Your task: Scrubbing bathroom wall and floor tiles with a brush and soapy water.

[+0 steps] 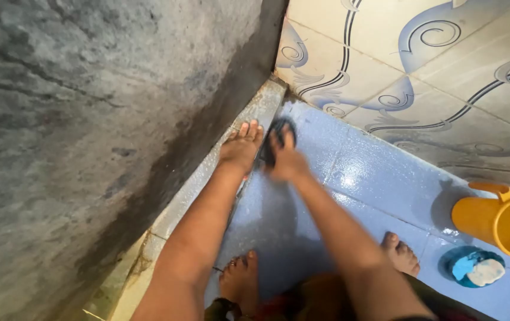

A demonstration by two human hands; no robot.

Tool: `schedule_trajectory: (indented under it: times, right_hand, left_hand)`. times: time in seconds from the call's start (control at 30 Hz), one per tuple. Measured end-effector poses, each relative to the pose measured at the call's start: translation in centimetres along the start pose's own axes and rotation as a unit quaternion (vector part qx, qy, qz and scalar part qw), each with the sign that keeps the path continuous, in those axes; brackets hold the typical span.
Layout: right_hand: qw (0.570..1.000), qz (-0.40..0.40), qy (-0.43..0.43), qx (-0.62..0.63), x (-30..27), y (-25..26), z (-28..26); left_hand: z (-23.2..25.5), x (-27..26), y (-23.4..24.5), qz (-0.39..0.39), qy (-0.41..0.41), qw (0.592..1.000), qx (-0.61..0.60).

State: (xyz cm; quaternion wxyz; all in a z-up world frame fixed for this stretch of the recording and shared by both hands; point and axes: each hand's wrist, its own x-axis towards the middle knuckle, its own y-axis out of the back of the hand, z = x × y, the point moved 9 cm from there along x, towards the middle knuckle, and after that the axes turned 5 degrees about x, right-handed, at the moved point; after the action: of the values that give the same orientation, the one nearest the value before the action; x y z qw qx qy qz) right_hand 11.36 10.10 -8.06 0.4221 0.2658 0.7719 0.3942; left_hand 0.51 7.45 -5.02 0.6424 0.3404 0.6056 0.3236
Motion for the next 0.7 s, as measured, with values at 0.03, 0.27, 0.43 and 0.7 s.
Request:
schedule_trajectory:
  times: [0.03, 0.27, 0.43, 0.7]
  right_hand:
    - [1.0, -0.004, -0.017, 0.002, 2.4, 1.6, 1.2]
    - [0.998, 0.005, 0.035, 0.052, -3.0, -4.5, -0.5]
    - [0.994, -0.044, 0.065, 0.077, -9.1, -7.8, -4.7]
    - [0.997, 0.064, -0.017, 0.035, 3.7, 2.6, 1.5]
  left_hand:
    - [-0.2, 0.2, 0.0, -0.006, -0.003, 1.0, 0.017]
    - [-0.7, 3.4, -1.9, 0.041, -0.011, 0.999, -0.01]
    - [-0.8, 3.4, -2.6, 0.053, -0.006, 0.998, -0.039]
    - [-0.8, 6.2, -4.0, 0.285, -0.031, 0.958, -0.016]
